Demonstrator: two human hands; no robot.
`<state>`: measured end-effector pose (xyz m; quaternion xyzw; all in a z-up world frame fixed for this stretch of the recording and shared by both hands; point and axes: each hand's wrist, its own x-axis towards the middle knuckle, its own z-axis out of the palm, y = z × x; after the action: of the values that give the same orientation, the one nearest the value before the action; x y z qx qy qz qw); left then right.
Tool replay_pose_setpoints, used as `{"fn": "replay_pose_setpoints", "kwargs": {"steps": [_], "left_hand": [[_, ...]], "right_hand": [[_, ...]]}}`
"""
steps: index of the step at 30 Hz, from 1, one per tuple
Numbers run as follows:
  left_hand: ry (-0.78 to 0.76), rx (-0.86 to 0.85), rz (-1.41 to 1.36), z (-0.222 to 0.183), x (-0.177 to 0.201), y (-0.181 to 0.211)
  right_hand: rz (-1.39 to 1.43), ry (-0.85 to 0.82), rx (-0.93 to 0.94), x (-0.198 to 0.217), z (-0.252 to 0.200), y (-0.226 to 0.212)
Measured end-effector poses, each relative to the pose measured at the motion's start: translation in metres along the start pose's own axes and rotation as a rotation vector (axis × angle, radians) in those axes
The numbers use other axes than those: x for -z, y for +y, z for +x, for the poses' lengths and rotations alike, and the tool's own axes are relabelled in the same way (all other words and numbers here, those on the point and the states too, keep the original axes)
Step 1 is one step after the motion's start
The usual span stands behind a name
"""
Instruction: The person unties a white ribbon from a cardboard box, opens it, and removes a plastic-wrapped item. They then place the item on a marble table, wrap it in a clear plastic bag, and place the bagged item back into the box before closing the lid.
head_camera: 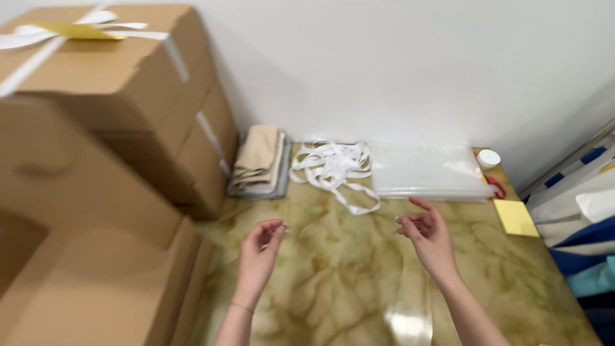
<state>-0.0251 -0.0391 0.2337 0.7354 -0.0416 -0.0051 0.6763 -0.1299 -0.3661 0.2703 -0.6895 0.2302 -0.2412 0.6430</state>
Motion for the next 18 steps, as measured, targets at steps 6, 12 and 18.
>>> {"fn": "replay_pose_setpoints", "kwargs": {"steps": [6, 12, 18], "left_hand": [[0.127, 0.096, 0.118, -0.108, 0.155, 0.057], [0.253, 0.193, 0.058, -0.185, 0.26, 0.07], [0.351, 0.164, -0.017, -0.232, 0.327, 0.069]], "right_hand": [[-0.025, -0.211, 0.09, -0.076, -0.106, -0.019], [0.042, -0.426, 0.15, -0.151, -0.193, -0.049], [-0.005, -0.555, 0.162, -0.212, -0.241, -0.057]]}}
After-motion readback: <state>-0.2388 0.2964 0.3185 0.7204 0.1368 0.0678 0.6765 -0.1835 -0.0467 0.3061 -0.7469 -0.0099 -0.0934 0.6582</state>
